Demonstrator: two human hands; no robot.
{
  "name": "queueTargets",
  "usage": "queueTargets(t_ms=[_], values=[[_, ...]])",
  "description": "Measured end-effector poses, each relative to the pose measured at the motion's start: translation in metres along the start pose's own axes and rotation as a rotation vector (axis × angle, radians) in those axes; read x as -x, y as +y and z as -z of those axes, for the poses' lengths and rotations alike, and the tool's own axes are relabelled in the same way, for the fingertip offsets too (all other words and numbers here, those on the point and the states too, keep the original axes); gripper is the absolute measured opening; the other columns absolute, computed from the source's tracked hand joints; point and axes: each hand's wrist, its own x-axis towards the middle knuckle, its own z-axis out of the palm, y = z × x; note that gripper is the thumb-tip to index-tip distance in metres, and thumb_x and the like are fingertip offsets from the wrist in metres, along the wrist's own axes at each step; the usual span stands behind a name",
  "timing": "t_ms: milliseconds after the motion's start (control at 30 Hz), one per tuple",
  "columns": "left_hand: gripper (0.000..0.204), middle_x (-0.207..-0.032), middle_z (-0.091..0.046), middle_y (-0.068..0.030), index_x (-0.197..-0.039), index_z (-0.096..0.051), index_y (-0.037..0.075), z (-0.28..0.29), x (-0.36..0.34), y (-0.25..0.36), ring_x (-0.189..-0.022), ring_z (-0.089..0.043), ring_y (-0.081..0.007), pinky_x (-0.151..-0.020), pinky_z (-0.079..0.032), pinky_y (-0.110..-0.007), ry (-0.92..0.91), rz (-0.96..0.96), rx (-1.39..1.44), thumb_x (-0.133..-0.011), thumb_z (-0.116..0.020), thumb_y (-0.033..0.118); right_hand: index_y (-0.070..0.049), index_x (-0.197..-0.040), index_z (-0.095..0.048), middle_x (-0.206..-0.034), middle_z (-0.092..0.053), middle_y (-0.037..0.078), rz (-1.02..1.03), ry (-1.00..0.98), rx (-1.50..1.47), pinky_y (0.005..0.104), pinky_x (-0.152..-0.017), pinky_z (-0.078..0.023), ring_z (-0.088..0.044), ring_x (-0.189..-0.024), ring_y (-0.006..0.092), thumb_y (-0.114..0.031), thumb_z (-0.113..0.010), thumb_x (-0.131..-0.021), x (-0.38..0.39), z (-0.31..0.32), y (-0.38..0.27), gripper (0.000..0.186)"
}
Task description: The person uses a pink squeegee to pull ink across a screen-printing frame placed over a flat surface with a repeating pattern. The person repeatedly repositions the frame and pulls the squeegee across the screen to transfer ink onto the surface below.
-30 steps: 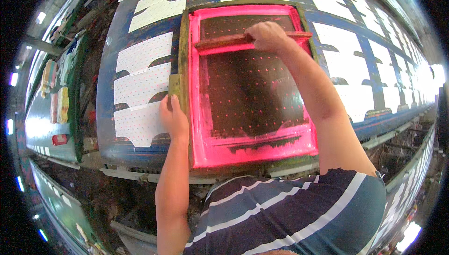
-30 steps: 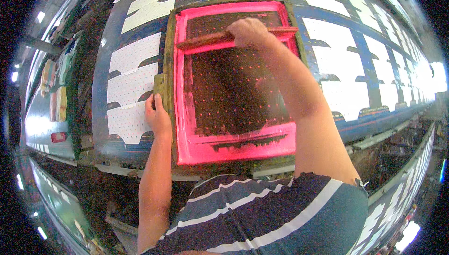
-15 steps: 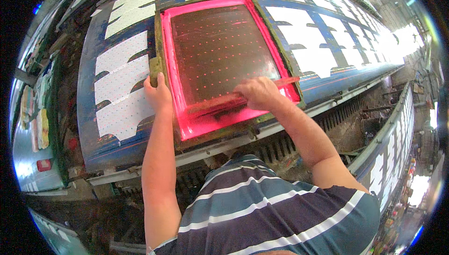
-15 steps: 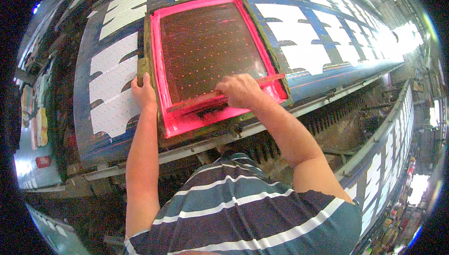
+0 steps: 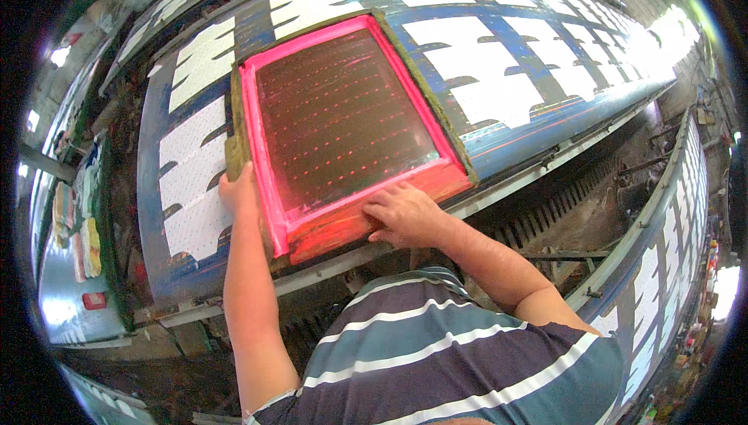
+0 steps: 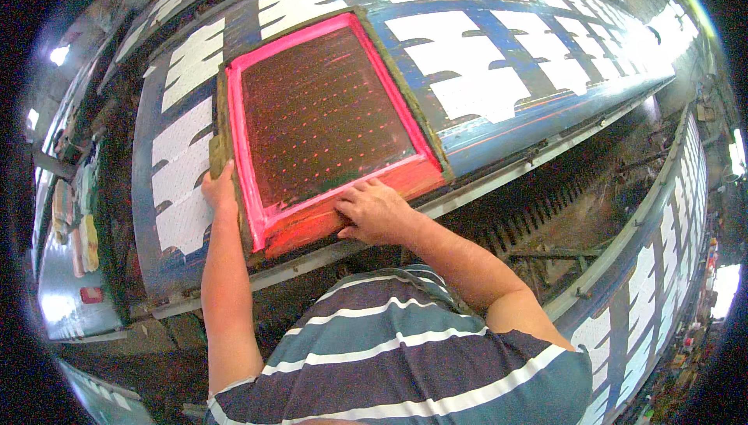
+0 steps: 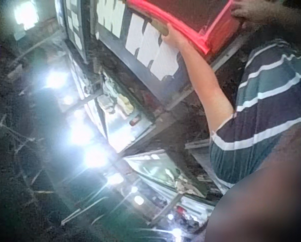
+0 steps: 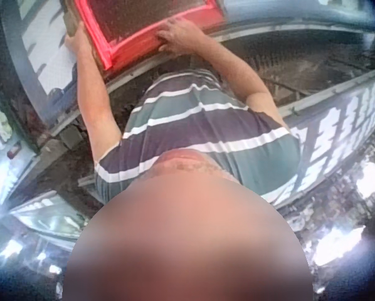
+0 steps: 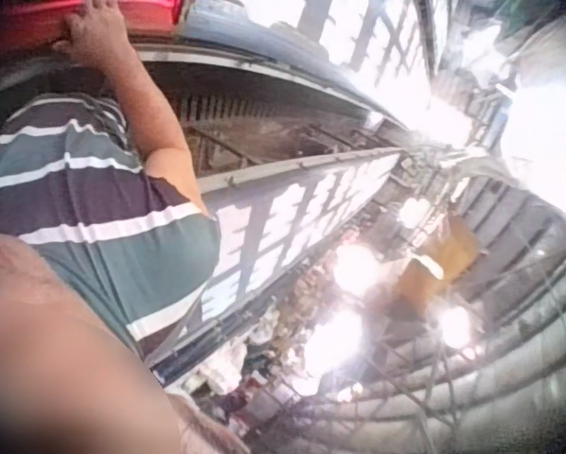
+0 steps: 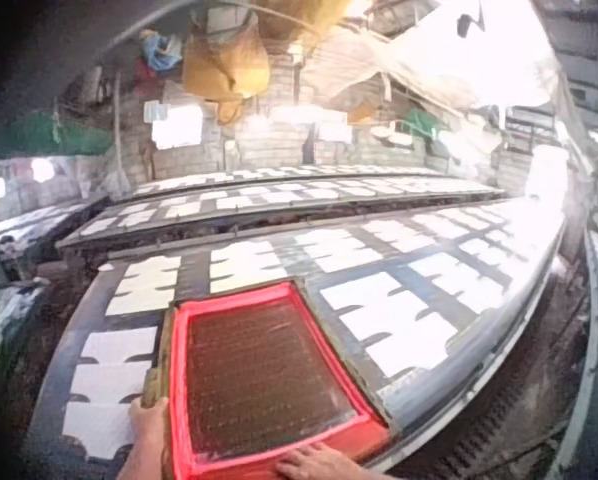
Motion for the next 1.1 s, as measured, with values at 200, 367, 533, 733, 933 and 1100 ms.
queueTargets(t_ms=[200,367,533,733,933,1100], values=[[0.041,-0.113,-0.083,-0.0143,-0.121,-0.081,-0.006,0.004,0.004,0.015,-0.095,-0.077,-0.0241,-0.089,-0.06,-0.039,-0.064,0.147,0.232,-0.092,-0.093,0.021,-0.01,-0.116,-0.082,-0.116,-0.078,0.013,-0.07,0.22,-0.121,0.0512,-0.101,-0.059,-0.072,-0.118,0.0367,-0.034,-0.087,-0.09,0.053,0.035,0.075,0.035],[0.041,-0.116,-0.083,-0.0145,-0.124,-0.081,-0.006,0.001,0.007,0.021,-0.098,-0.077,-0.0238,-0.091,-0.059,-0.038,-0.039,0.185,0.272,-0.094,-0.092,0.02,-0.008,-0.126,-0.079,-0.134,-0.075,0.018,-0.352,0.373,-0.099,0.052,-0.11,-0.057,-0.069,-0.126,0.0411,-0.016,-0.087,-0.089,0.082,0.052,0.148,0.039],[0.045,-0.125,-0.081,-0.0164,-0.128,-0.079,-0.006,0.001,0.005,0.024,-0.107,-0.076,-0.0257,-0.097,-0.058,-0.039,0.006,0.214,0.197,-0.095,-0.09,0.022,-0.006,-0.141,-0.074,-0.143,-0.073,0.022,-0.572,0.283,-0.109,0.0519,-0.115,-0.055,-0.067,-0.134,0.0418,-0.014,-0.089,-0.09,0.072,0.044,0.185,0.053],[0.043,-0.121,-0.082,-0.0168,-0.128,-0.079,-0.006,0.004,0.005,0.032,-0.104,-0.076,-0.0259,-0.096,-0.058,-0.04,-0.022,0.197,0.063,-0.096,-0.089,0.02,-0.008,-0.151,-0.067,-0.135,-0.073,0.023,-0.683,0.226,-0.218,0.0522,-0.108,-0.057,-0.069,-0.128,0.0449,-0.011,-0.088,-0.088,0.046,0.037,0.188,0.067],[0.035,-0.109,-0.083,-0.0131,-0.12,-0.08,-0.005,0.003,0.004,0.021,-0.096,-0.077,-0.0241,-0.09,-0.059,-0.039,-0.01,0.181,0.073,-0.096,-0.088,0.019,-0.011,-0.141,-0.075,-0.122,-0.075,0.019,-0.723,0.246,-0.194,0.0491,-0.099,-0.06,-0.073,-0.117,0.0414,-0.005,-0.085,-0.085,0.033,0.036,0.186,0.057],[0.033,-0.113,-0.082,-0.0138,-0.121,-0.079,-0.007,0.004,0.001,0.014,-0.098,-0.076,-0.0238,-0.092,-0.058,-0.039,-0.064,0.245,0.292,-0.098,-0.086,0.015,-0.01,-0.126,-0.082,-0.113,-0.078,0.017,-0.719,0.317,-0.213,0.0465,-0.093,-0.062,-0.076,-0.107,0.038,-0.006,-0.085,-0.086,0.026,0.046,0.18,0.041]])
